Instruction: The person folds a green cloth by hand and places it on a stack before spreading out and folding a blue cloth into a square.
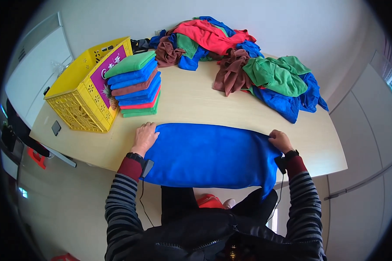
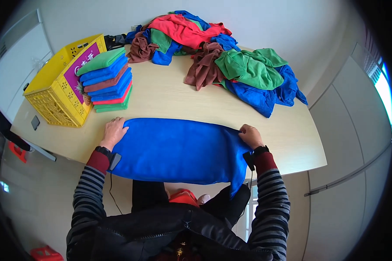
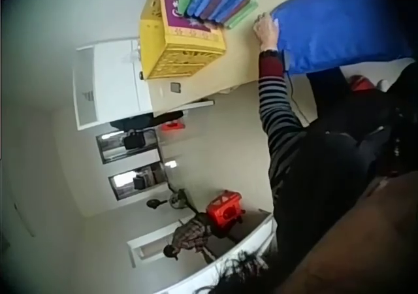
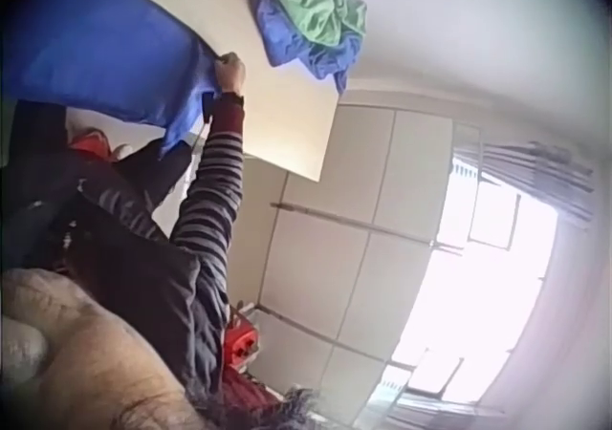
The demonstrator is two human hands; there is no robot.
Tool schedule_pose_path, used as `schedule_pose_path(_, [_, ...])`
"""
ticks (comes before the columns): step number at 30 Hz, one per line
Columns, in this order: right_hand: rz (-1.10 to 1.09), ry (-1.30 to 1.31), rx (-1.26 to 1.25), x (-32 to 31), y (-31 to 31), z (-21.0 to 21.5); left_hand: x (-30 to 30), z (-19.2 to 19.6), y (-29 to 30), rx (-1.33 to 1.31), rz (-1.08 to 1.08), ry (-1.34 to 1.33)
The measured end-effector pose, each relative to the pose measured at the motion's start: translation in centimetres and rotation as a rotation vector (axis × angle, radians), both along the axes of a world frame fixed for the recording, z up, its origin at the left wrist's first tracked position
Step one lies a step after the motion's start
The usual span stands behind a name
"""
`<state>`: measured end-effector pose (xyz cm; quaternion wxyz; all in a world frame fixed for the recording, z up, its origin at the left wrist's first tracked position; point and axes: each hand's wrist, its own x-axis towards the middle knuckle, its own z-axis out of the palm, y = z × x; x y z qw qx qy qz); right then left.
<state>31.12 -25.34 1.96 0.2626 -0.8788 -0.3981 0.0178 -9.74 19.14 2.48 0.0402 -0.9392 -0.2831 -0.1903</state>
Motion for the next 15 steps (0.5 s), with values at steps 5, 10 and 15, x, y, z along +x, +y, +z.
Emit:
schedule_pose_path(5, [-0.066, -0.076, -0.116, 0.4, -2.8, -0.3, -0.4, 0.0, -0.3, 0.019, -0.076, 0.077])
schedule_pose_path(10, [-0.116, 0.049, -0.035, -0.6, -4.1, 0.1, -0.2, -0.8, 0.2, 0.076, -0.028, 0.152])
schedule_pose_path(15, [-0.26, 0.396, 0.137, -1.5, -4.9, -0.2, 0.2, -1.6, 0.5, 0.161, -0.013, 0.099])
